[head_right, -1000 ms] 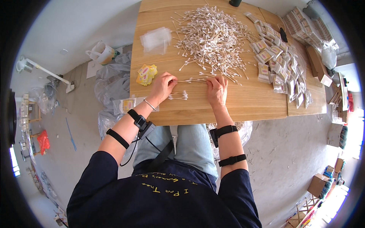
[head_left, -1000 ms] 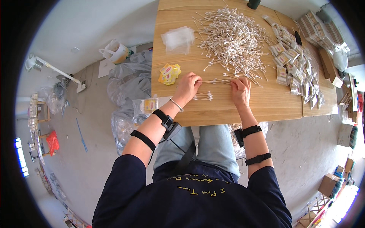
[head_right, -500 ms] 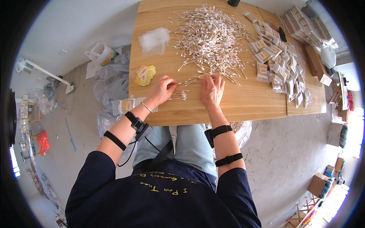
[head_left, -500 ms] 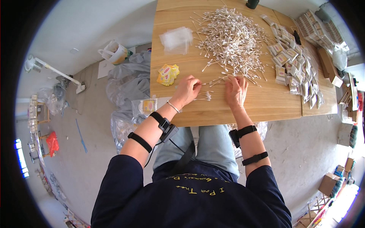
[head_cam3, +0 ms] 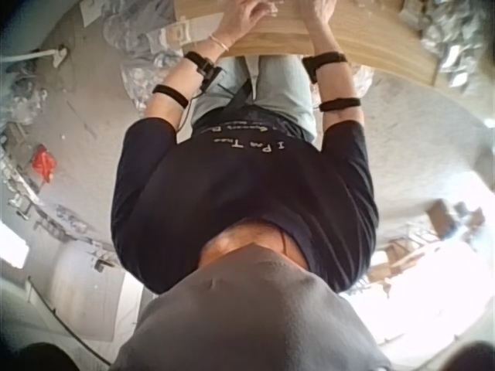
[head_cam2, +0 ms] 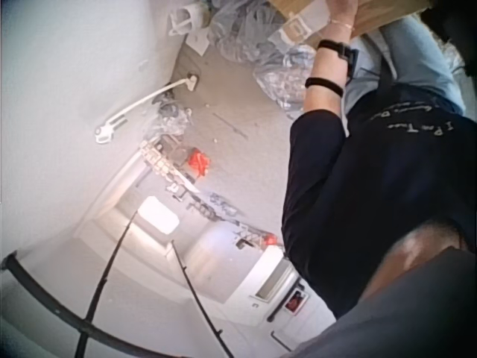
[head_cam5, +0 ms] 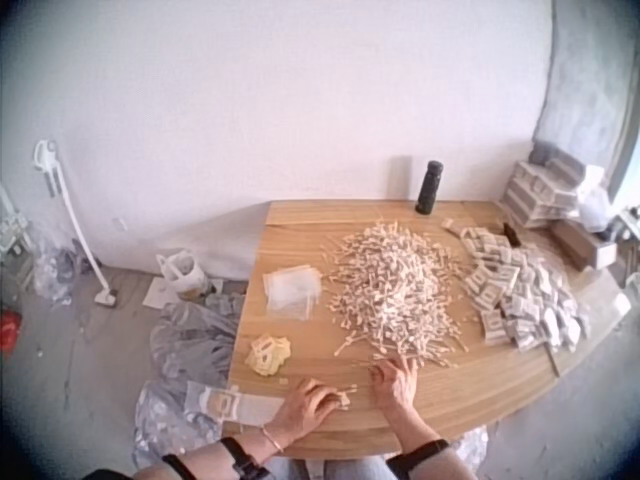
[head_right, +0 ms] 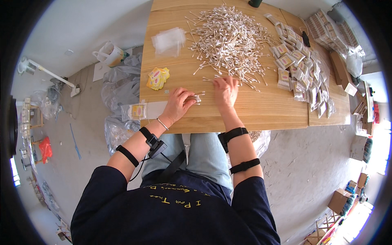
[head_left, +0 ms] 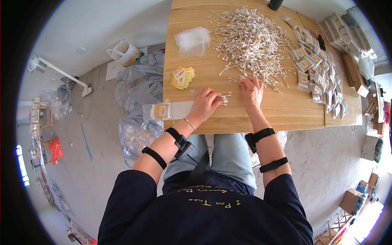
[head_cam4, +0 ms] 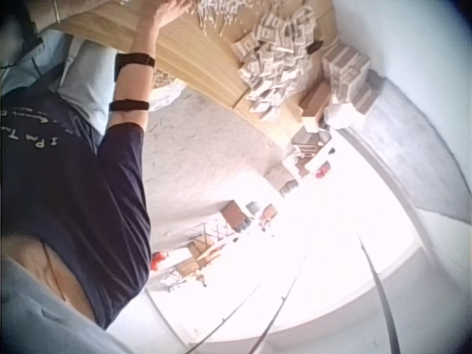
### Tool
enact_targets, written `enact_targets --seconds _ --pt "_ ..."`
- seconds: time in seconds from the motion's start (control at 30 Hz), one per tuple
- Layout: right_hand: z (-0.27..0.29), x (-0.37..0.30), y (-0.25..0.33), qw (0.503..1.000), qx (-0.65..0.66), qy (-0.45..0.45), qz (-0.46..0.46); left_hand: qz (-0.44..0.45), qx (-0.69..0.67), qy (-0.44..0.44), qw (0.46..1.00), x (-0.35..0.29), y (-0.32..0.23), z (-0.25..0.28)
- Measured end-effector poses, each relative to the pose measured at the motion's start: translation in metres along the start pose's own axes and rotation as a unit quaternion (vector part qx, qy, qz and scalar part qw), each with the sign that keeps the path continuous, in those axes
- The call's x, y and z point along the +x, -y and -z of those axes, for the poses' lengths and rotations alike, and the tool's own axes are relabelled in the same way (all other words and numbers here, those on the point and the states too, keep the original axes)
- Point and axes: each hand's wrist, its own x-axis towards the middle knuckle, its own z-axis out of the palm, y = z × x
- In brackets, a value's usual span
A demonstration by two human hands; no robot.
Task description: Picking up cotton swabs from a pile and placing them into small clear plastic bags.
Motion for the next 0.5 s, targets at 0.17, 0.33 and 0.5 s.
enact_targets --seconds 0.17,0.33,0.5 --pt "-0.010 -0.015 0.043 0.987 0.124 0.090 0.047 0.004 0.019 -0.087 0.996 0.002 -0.010 0.004" --pt "0.002 -0.015 0.026 0.986 0.123 0.094 0.058 -0.012 0.054 -0.041 0.998 0.004 -0.008 0.002" --pt "0.005 -0.012 0.013 0.988 0.111 0.086 0.060 -0.018 0.039 -0.077 0.996 0.002 0.001 -0.003"
